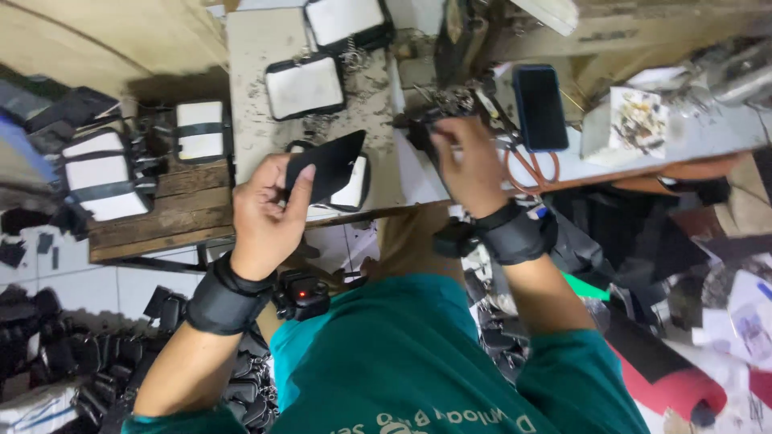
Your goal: The person works on small zippered pouches at a workbench. They open and close the zippers, brush debris from the pouches, hammer the zipper ends, and use scissors to trim the zipper tape before setting the finished pouch aside.
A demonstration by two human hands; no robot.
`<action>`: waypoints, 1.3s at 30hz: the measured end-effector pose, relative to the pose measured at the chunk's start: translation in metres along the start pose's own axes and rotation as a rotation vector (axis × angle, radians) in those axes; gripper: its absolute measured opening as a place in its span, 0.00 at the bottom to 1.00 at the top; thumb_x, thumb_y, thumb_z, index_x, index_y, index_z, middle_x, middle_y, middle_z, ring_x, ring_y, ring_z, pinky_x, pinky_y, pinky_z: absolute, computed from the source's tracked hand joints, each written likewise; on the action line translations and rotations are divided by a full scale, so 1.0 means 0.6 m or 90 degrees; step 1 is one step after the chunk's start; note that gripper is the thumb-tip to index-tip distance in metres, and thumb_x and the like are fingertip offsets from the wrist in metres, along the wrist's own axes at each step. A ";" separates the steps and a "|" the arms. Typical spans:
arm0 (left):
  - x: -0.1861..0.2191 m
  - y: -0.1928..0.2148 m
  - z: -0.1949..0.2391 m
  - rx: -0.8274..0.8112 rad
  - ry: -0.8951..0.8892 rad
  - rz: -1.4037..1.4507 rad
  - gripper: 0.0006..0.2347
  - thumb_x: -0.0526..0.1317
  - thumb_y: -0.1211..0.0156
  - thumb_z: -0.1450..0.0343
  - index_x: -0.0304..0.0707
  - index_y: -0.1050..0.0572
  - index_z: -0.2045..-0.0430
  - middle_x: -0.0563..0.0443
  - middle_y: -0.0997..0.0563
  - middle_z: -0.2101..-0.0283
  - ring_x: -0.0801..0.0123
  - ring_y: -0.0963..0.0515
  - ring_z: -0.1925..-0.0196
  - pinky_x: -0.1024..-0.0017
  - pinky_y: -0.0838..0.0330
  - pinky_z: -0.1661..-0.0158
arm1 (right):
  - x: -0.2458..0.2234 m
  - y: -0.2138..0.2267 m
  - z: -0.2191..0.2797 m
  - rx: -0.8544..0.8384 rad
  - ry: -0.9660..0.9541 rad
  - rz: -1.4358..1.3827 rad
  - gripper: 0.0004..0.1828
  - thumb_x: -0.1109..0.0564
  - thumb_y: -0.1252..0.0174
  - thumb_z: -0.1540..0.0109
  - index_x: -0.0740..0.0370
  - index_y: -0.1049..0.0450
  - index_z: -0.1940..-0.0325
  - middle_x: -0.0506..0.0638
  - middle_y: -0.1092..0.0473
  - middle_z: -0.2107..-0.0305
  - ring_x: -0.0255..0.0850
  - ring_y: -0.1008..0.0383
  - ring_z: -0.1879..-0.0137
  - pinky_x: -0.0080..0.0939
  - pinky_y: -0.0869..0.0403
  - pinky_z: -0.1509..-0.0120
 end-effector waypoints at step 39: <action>0.021 0.091 -0.002 0.143 -0.088 0.085 0.07 0.24 0.41 0.27 0.27 0.20 0.59 0.34 0.15 0.56 0.47 0.19 0.47 0.58 0.21 0.51 | -0.124 -0.050 -0.053 -0.164 -0.229 -0.539 0.15 0.62 0.48 0.30 0.63 0.35 0.39 0.51 0.36 0.65 0.39 0.32 0.63 0.40 0.23 0.55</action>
Point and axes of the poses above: each hand's wrist, its own z-axis away from the middle knuckle, its own y-axis out of the back of the hand, x = y × z, the point moved 6 cm from there along -z, towards the middle knuckle
